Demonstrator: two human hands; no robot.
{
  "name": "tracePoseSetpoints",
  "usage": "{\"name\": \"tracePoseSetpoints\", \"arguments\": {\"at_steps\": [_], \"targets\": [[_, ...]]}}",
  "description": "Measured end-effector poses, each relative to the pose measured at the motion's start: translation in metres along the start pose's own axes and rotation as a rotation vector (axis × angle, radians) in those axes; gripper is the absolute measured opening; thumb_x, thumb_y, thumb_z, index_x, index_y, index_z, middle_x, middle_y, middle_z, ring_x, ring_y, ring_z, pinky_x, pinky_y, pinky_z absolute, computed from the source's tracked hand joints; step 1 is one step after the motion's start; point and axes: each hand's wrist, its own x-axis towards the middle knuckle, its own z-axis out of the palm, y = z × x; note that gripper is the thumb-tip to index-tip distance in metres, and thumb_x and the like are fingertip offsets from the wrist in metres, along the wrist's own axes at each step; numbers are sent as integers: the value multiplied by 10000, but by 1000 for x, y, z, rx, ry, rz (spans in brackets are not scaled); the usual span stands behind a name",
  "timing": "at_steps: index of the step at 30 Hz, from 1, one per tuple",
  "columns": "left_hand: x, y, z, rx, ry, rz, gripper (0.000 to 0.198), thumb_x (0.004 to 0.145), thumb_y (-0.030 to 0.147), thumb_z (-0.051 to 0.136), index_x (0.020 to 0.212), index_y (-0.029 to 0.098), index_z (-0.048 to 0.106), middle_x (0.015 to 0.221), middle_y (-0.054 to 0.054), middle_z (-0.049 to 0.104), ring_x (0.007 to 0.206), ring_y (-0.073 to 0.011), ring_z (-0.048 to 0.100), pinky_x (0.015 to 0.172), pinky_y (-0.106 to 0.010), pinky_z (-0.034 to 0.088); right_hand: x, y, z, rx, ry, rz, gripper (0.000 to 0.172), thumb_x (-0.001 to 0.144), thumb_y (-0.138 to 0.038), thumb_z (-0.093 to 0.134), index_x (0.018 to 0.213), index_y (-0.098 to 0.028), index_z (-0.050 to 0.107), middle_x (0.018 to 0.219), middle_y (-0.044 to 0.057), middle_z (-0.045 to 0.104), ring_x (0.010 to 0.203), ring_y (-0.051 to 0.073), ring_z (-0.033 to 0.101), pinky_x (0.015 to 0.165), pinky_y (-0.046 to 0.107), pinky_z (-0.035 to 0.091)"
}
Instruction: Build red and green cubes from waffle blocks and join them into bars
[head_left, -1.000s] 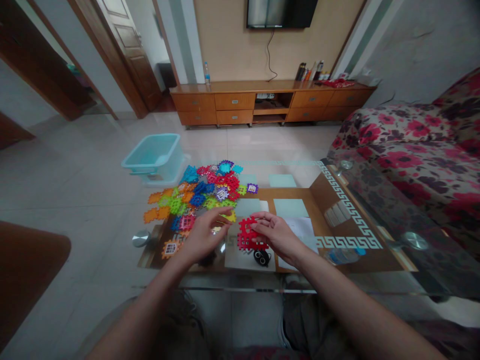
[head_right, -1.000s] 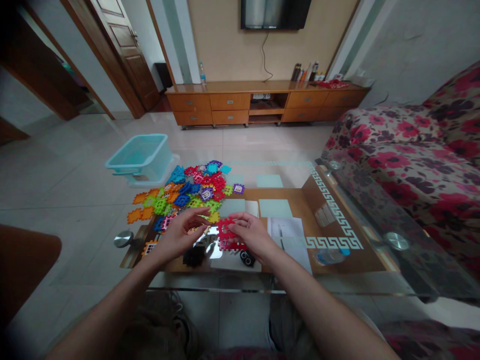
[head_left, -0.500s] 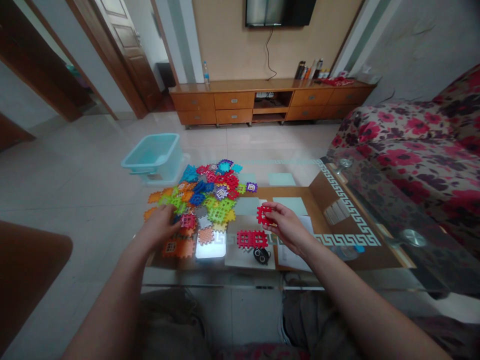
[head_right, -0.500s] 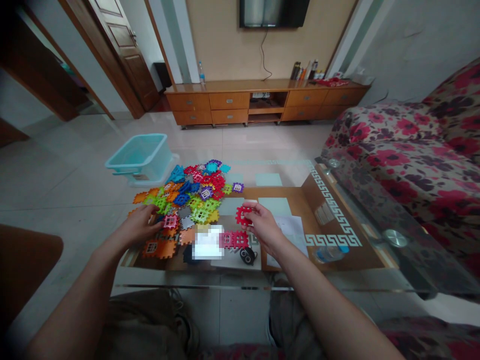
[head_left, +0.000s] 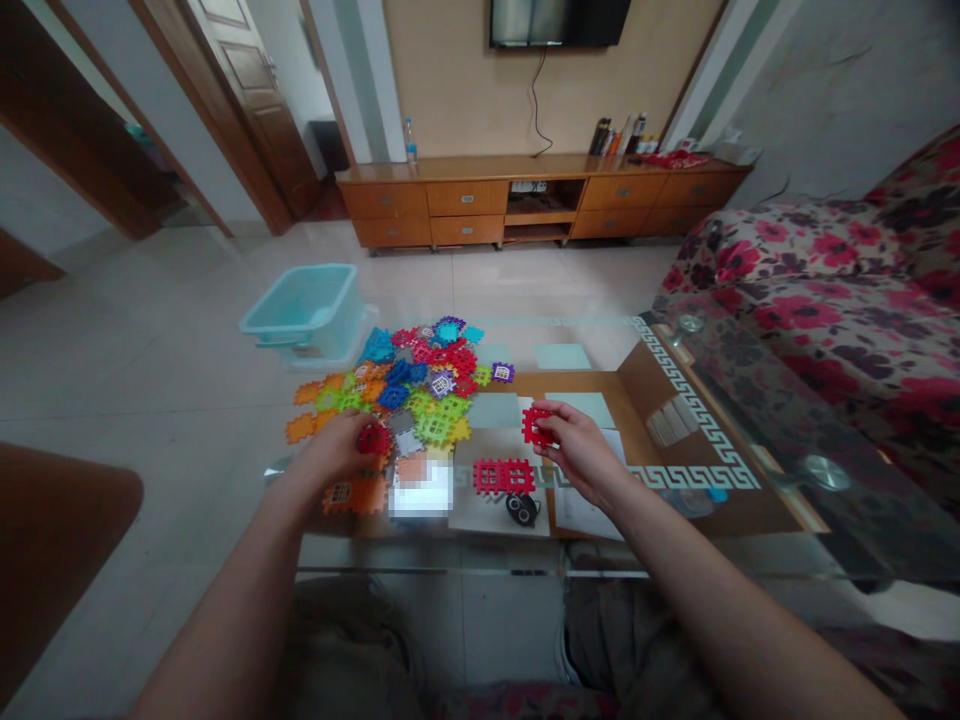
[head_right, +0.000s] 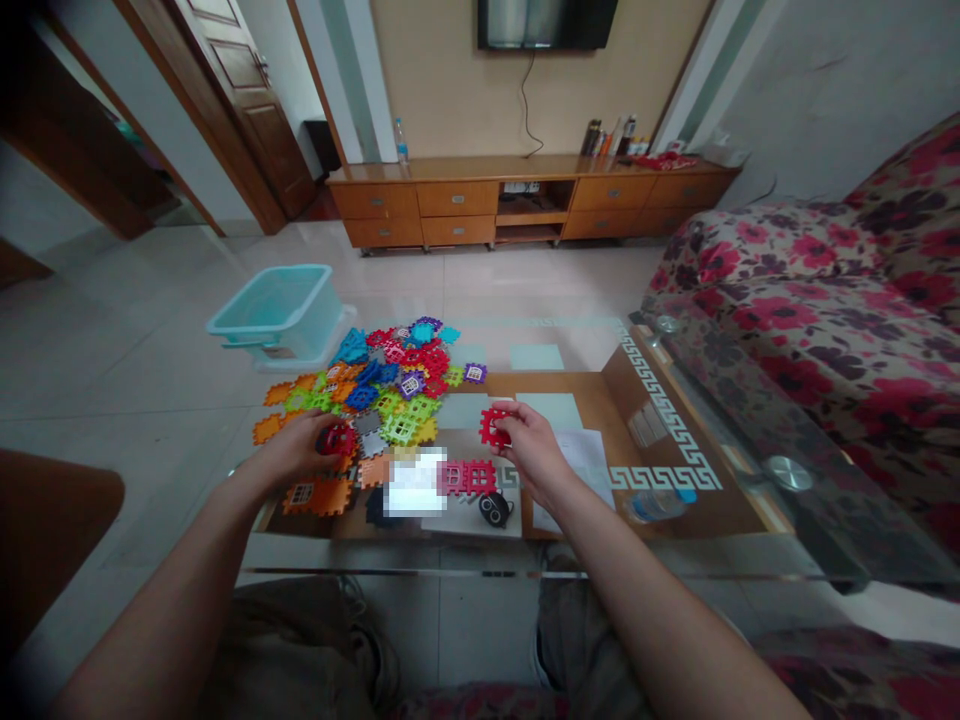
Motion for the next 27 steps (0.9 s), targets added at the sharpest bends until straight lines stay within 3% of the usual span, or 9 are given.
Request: {"name": "tracePoseSetpoints", "arguments": {"at_steps": [8,14,20,23,27], "targets": [[-11,12,-7,-77,196,-110,361,645,255,663,990,198,574,1066,-90,581,949,-264,605,805,-351,495,1,0,-1,-7,10,6,256,673,-182,674,923,-226,645,866,19,709,650,125,602,600,258,480],[-12,38,-3,-668,294,-159,507,678,342,753,1077,217,467,960,-22,634,762,-195,668,674,-313,536,1,0,-1,66,5,49,232,676,-164,665,896,-222,618,781,3,677,635,129,590,581,260,473],[-13,77,0,-1315,132,-192,416,777,392,739,992,234,420,841,13,656,743,-197,733,699,-335,587,4,3,-4,94,-3,56,175,696,-211,694,823,-223,574,690,-15,630,598,136,574,557,266,460],[-15,91,0,-1480,84,-233,417,770,354,763,951,242,405,808,25,661,726,-183,740,691,-308,585,6,5,-4,101,-7,52,164,729,-285,694,791,-222,556,663,-15,617,578,138,554,546,271,461],[-17,106,4,-1605,10,-253,388,759,259,765,924,234,415,935,-27,708,831,-200,749,754,-320,589,6,3,-3,88,-26,59,192,710,-279,724,777,-218,554,636,-27,594,552,129,523,498,245,422]]}}
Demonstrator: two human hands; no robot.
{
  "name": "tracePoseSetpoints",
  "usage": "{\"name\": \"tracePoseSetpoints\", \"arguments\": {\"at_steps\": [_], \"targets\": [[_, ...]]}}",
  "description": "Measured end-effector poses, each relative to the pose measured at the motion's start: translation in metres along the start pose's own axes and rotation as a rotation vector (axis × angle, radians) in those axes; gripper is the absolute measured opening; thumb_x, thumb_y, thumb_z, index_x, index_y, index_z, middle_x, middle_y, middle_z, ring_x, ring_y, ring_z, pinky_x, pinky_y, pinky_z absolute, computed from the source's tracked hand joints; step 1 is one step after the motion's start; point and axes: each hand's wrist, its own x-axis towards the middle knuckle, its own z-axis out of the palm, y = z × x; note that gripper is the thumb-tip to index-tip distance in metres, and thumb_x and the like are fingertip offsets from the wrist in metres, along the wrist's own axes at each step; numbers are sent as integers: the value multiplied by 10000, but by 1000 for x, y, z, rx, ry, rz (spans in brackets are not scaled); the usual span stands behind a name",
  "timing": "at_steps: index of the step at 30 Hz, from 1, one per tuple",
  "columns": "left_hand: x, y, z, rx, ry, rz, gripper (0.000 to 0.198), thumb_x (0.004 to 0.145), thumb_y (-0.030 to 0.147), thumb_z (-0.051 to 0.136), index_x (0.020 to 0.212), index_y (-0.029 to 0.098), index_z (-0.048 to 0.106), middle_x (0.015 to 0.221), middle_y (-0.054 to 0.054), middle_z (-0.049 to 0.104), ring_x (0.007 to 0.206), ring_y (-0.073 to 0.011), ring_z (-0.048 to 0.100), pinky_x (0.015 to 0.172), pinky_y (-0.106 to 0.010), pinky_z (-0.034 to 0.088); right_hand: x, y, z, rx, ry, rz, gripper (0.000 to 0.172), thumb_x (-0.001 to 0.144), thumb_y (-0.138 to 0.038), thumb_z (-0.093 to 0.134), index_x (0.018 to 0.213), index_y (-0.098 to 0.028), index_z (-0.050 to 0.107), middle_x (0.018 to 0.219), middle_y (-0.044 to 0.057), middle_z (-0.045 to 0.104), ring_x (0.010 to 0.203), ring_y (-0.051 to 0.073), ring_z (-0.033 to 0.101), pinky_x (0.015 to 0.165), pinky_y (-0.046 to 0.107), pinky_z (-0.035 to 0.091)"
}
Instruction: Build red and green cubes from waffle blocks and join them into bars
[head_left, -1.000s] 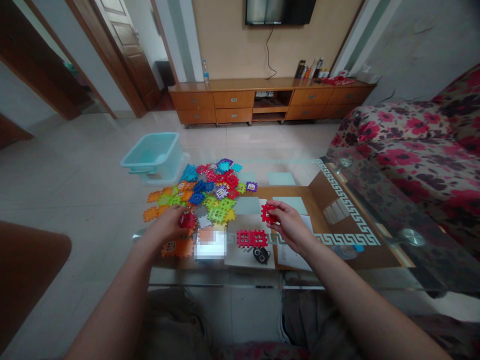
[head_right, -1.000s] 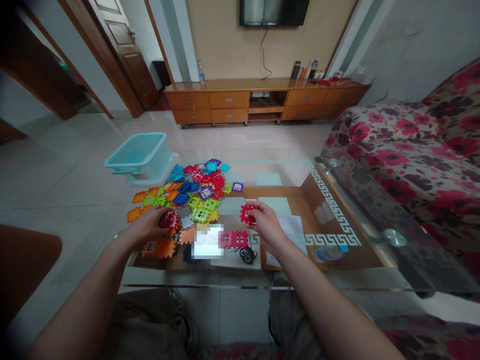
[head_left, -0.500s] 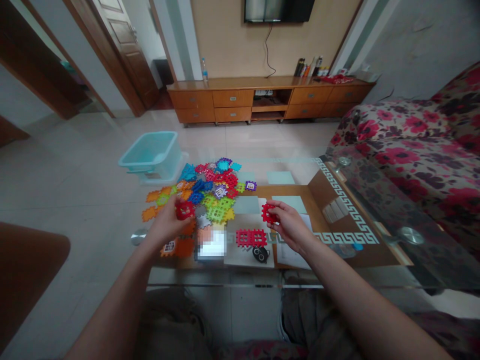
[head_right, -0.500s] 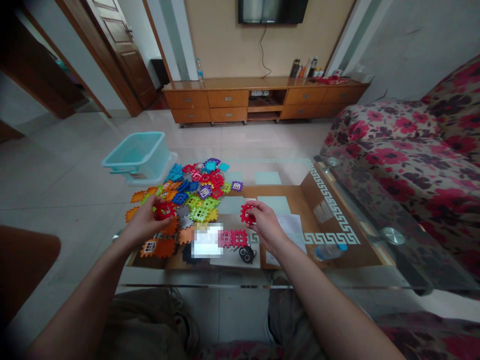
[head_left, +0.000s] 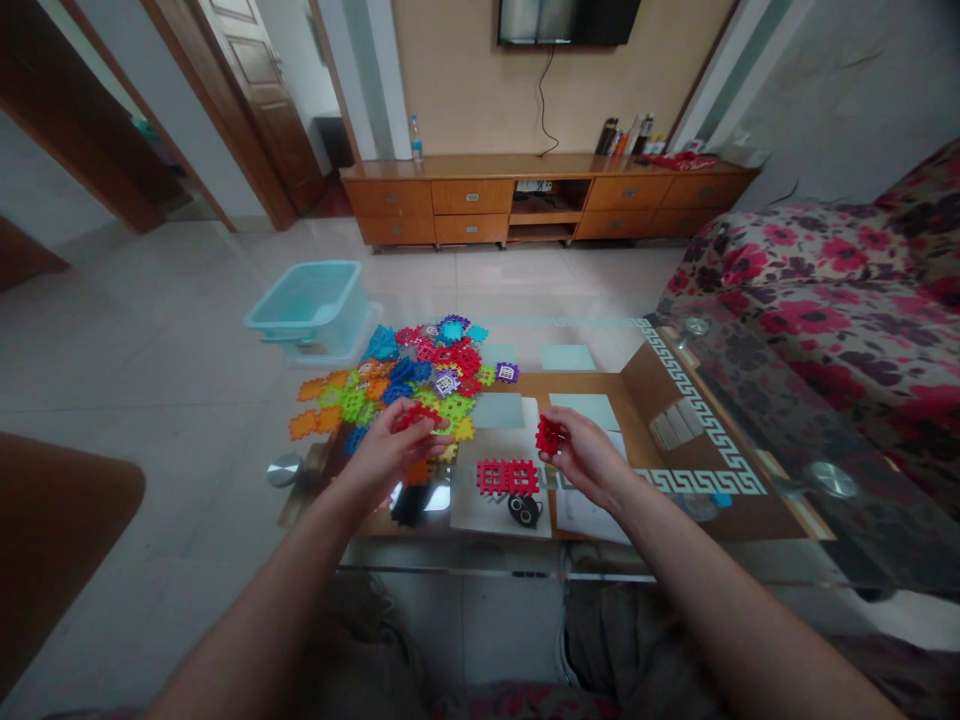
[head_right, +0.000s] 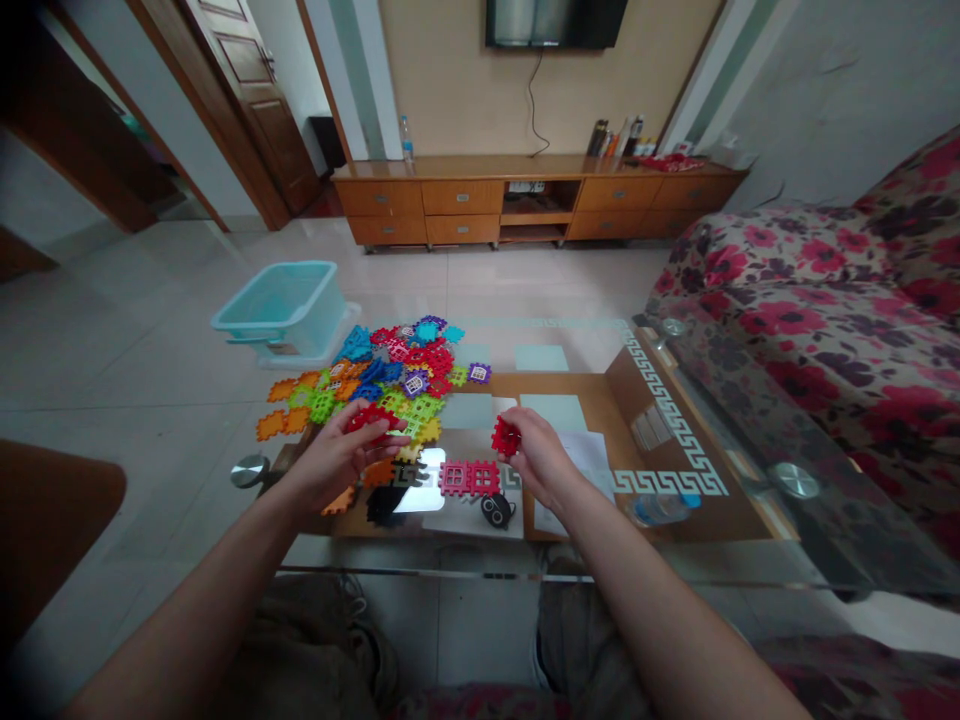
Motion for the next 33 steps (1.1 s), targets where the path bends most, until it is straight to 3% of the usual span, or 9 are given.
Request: {"name": "tracePoseSetpoints", "arguments": {"at_steps": [3,8,13,16,19,22,25,29,33], "targets": [[-1,-7,10,-45,-38,-55,296,766,189,704,892,219,439,936,-36,695,853,-178,727,758,-296,569,-1,-1,1,-7,0,1,189,714,-276,728,797,-219,568,658,-29,597,556,123,520,479,230,400],[0,-13,19,-75,-97,-113,279,722,167,650,876,235,429,773,43,572,577,-93,573,562,-240,456,-1,-1,0,-19,0,-1,167,730,-278,712,835,-221,596,691,-35,593,573,112,523,496,222,414],[5,-16,18,-163,-104,-202,309,690,248,608,971,223,483,700,63,484,495,-94,460,491,-248,385,-1,0,-1,-51,-14,-14,184,717,-298,718,837,-219,604,694,-26,599,567,112,522,511,227,421],[8,-20,16,-120,-84,-179,314,712,278,613,998,222,498,662,68,460,509,-106,461,486,-238,368,1,1,-2,-81,-20,-40,222,725,-363,713,839,-217,591,707,-6,618,580,125,530,530,244,437],[9,-28,15,106,-19,-77,368,758,319,679,1077,235,515,716,53,513,590,-113,523,547,-231,410,3,3,-4,-154,-21,-72,273,726,-421,693,873,-219,582,711,3,622,598,139,550,552,259,454],[11,-37,12,357,78,75,505,743,376,757,1154,217,510,978,-25,616,831,-152,618,725,-271,490,4,5,-4,-297,-24,-104,306,765,-479,639,910,-215,579,725,8,623,614,146,569,565,261,454],[14,-44,9,561,84,216,539,728,376,782,1151,190,503,1061,-62,629,958,-202,626,851,-339,500,7,7,-5,-517,-29,-130,276,838,-450,557,970,-210,590,741,8,614,618,152,569,557,259,435],[14,-46,6,880,-63,400,494,774,333,749,1199,204,534,1174,-91,608,1050,-251,604,925,-412,489,13,7,-16,-904,46,-207,180,803,-252,621,965,-175,603,900,64,594,774,194,588,716,305,466],[9,-46,2,1193,-344,500,444,808,231,704,1229,213,563,1189,-91,573,1132,-264,549,987,-409,446,17,11,-27,-1243,168,-286,302,771,-101,631,1064,-120,564,1155,172,507,1017,271,568,903,356,432]]}}
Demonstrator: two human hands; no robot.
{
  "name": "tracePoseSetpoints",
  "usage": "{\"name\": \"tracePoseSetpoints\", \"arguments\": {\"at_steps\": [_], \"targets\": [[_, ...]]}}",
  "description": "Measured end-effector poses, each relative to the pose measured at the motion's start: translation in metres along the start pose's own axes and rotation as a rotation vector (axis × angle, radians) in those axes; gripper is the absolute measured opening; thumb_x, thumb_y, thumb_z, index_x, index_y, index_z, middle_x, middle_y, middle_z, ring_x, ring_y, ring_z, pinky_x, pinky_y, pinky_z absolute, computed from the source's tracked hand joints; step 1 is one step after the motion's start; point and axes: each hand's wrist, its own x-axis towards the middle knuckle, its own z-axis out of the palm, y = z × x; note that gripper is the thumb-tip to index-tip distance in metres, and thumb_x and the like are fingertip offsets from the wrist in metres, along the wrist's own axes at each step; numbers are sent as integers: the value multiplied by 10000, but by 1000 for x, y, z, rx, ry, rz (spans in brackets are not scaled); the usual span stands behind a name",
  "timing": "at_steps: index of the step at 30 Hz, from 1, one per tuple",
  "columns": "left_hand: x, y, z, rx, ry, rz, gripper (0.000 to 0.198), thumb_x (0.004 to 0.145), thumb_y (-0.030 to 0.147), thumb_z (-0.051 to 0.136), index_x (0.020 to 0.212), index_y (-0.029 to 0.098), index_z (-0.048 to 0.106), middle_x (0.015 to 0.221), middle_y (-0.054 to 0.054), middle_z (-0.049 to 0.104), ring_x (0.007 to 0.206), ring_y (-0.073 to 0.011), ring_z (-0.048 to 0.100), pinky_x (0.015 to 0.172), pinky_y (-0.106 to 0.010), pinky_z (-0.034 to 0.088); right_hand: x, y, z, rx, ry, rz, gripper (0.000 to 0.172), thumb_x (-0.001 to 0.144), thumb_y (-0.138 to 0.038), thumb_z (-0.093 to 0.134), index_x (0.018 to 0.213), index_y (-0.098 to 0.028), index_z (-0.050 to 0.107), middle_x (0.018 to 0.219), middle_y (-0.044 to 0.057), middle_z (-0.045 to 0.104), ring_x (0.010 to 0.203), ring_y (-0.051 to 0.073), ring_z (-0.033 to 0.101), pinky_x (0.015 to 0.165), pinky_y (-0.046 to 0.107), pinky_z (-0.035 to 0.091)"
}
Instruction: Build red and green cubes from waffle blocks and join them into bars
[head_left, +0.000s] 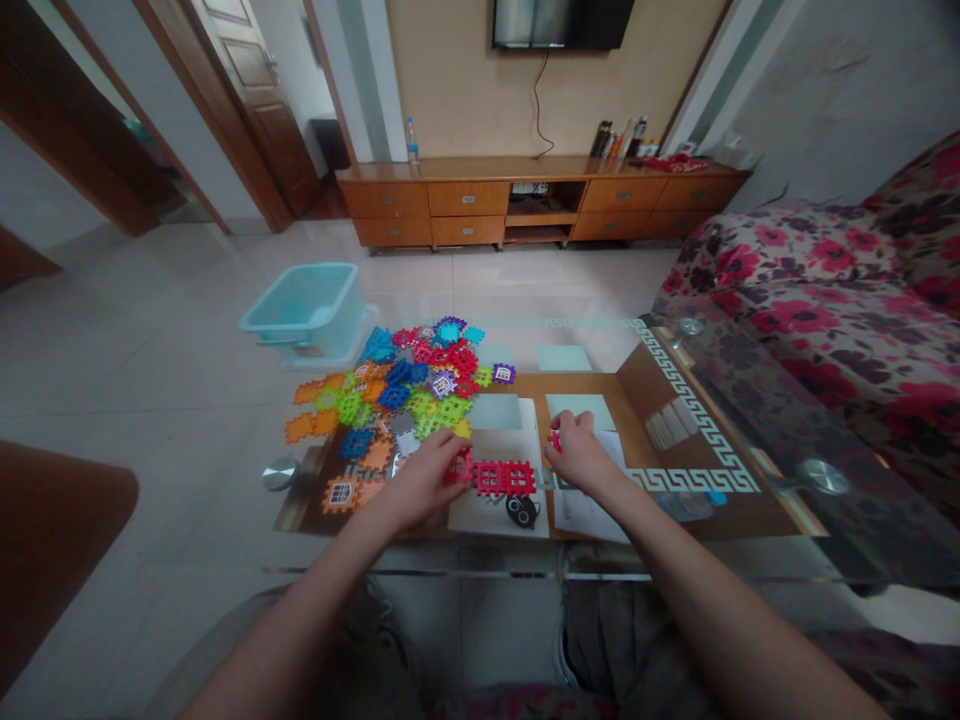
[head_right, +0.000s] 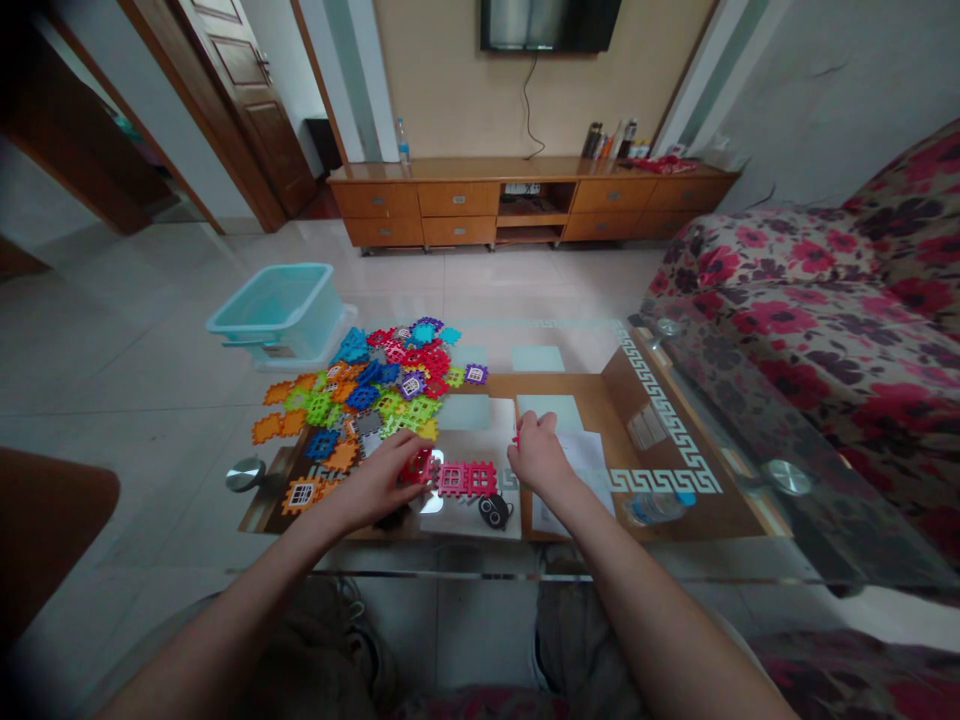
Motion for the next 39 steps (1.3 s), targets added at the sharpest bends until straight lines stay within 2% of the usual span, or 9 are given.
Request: {"name": "tracePoseSetpoints", "arguments": {"at_steps": [2,6,12,16,21,24,28,33,39], "targets": [[-4,-2,1,77,-85,16,422,799,220,714,1199,209,581,1164,-91,566,1115,-267,541,970,-396,447,0,3,3,-132,-2,-16,316,795,-73,597,1104,-117,547,1151,177,519,1044,297,562,896,377,431],[-8,-6,2,150,-152,24,402,801,249,725,1180,204,598,1189,-103,546,1116,-271,524,954,-379,441,1,2,8,-317,-12,-83,272,865,-121,575,1132,-148,533,1163,161,554,1134,339,507,891,415,427],[-4,-7,0,224,-205,24,523,739,350,806,1215,240,617,1174,-89,564,1092,-278,538,929,-369,437,1,5,10,-455,-24,-120,298,888,-312,667,1119,-151,571,1217,190,505,1153,363,491,847,434,443],[0,-12,0,232,-229,-16,644,666,386,862,1230,222,600,1193,-97,559,1097,-282,542,911,-354,448,-4,4,8,-511,-24,-154,351,910,-362,643,1177,-142,581,1200,198,528,1128,375,508,837,468,441],[1,-14,0,261,-224,-2,678,635,396,883,1224,224,594,1195,-93,558,1105,-283,539,910,-348,450,-14,-9,-1,-553,17,-385,334,932,-360,603,1202,-162,603,1206,172,561,1145,356,498,907,489,393],[0,-11,0,284,-209,6,687,643,435,873,1229,222,586,1191,-97,555,1095,-290,542,904,-362,452,-20,-16,-3,-481,-115,-512,377,883,-410,666,1186,-192,615,1200,138,583,1147,331,509,935,471,379],[0,-4,4,285,-158,24,663,707,477,819,1261,220,563,1198,-104,550,1113,-296,533,933,-391,448,-23,-17,-1,-446,-272,-564,623,670,-499,838,1149,-159,631,1178,140,601,1110,335,542,901,421,414],[0,1,11,241,-125,89,618,748,399,792,1287,224,544,1223,-106,546,1157,-294,511,994,-414,429,-20,-20,2,-525,-278,-627,392,718,-401,781,989,-140,671,1040,126,641,983,292,598,836,355,444],[-1,1,14,27,-103,54,732,727,434,807,1355,204,508,1326,-146,527,1237,-310,495,1059,-455,407,-22,-22,0,-448,-266,-649,400,664,-345,795,986,-163,642,1052,112,630,975,274,600,826,332,457]]}}
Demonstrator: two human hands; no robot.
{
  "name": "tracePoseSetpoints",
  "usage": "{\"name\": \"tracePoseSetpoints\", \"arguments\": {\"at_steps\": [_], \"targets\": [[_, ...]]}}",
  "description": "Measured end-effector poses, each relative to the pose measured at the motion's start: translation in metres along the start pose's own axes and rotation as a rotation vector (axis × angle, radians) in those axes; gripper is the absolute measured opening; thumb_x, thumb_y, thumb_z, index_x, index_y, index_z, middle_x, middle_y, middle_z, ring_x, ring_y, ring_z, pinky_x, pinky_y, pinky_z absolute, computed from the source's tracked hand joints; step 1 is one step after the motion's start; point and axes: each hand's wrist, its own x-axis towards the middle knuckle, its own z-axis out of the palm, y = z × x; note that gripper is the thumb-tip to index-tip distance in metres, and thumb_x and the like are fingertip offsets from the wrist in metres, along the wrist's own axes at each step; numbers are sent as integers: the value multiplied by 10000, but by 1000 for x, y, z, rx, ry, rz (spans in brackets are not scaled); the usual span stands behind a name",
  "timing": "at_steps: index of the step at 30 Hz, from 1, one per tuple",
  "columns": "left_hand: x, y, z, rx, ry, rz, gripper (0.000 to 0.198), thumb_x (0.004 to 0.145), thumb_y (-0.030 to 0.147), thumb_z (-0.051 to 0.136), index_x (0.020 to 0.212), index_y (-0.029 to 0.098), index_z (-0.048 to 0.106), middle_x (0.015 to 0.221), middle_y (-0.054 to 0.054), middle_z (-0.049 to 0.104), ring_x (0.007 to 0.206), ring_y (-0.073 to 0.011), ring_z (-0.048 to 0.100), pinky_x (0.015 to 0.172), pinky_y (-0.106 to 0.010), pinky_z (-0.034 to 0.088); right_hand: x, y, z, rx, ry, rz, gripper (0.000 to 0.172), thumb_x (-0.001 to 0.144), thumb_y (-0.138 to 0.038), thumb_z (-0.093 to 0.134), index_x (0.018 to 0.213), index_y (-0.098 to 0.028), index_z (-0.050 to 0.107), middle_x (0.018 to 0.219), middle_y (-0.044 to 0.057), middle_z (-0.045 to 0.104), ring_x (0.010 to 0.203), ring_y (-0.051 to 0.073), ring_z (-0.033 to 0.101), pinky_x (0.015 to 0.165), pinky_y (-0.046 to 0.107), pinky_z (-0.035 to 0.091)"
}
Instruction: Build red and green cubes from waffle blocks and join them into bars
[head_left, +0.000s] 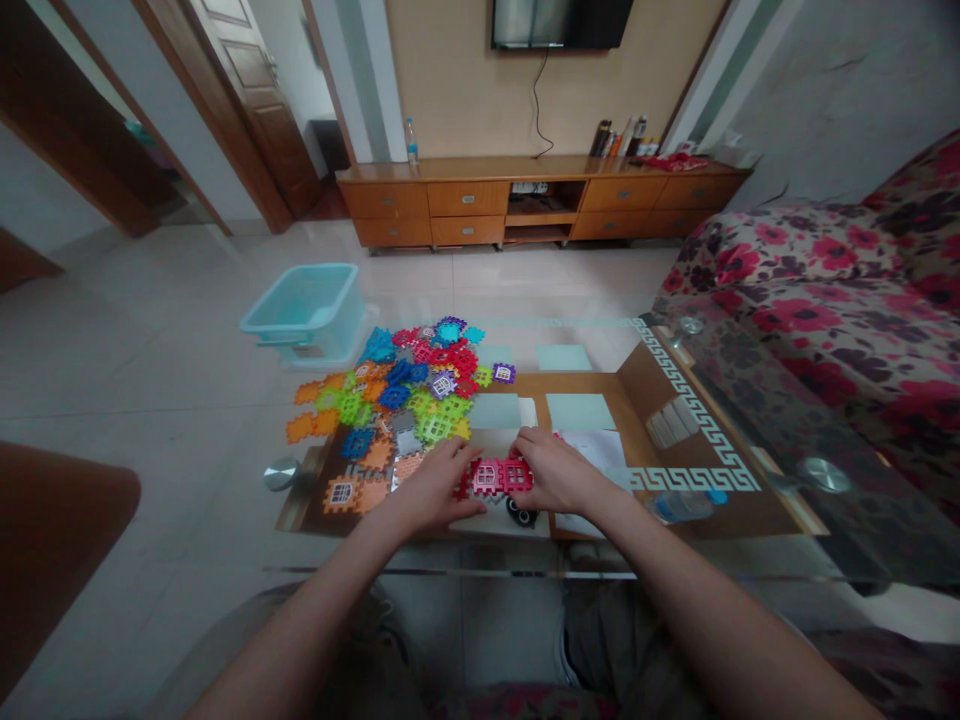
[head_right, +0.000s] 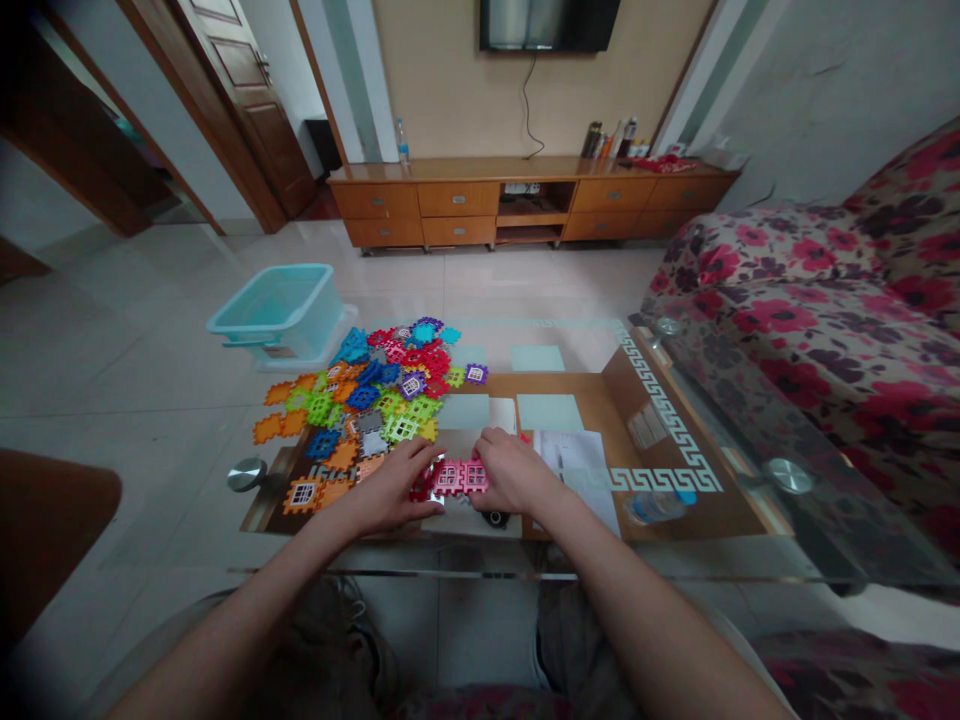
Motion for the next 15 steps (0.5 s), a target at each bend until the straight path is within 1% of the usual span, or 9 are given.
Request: {"name": "tracePoseSetpoints", "arguments": {"at_steps": [2,4,5,7,9,11,13,15], "targets": [[2,3,-1,-180,47,-83,758,741,493,786,1375,197,496,1329,-149,553,1200,-297,540,1025,-441,442,-2,-2,-3,80,41,-8,394,681,-326,785,1006,-172,625,1057,100,620,953,257,604,818,328,465],[6,7,-2,-406,103,-221,673,805,539,708,1343,178,528,1279,-150,613,1101,-273,610,930,-405,498,-4,-4,-7,169,101,-17,385,714,-307,765,1043,-180,609,1077,94,609,953,246,608,820,329,477],[8,9,-3,-525,112,-281,601,842,551,661,1292,163,569,1222,-147,652,1034,-257,639,869,-377,516,-4,-5,-9,212,138,-25,384,730,-292,753,1066,-185,601,1096,94,604,966,243,607,831,332,483],[11,14,-5,-763,74,-347,486,877,552,614,1132,140,654,1049,-122,714,888,-219,673,762,-318,522,-5,-7,-11,295,208,-53,385,751,-245,733,1104,-190,588,1138,98,596,1012,239,601,872,342,489],[13,18,-7,-951,21,-360,428,862,537,642,1010,137,688,901,-87,727,772,-180,673,700,-274,511,-5,-10,-11,382,263,-62,394,749,-212,733,1114,-191,587,1158,100,597,1042,237,593,901,354,489],[13,20,-10,-1035,22,-364,394,846,513,674,977,142,692,831,-63,720,696,-148,657,651,-239,499,-2,-11,-8,535,285,-10,476,732,-239,765,1167,-190,577,1180,105,607,1027,230,601,887,359,500],[12,21,-13,-1023,58,-367,379,844,500,684,979,146,689,797,-49,711,654,-132,637,600,-216,485,1,-10,-5,806,248,82,545,760,-327,758,1244,-192,546,1170,101,635,968,209,630,842,353,522],[11,22,-16,-1008,67,-370,375,837,494,695,976,145,688,762,-37,699,627,-128,623,571,-211,482,5,-8,-4,1088,179,174,505,805,-408,714,1229,-180,562,1083,81,679,871,180,655,781,331,536]]}}
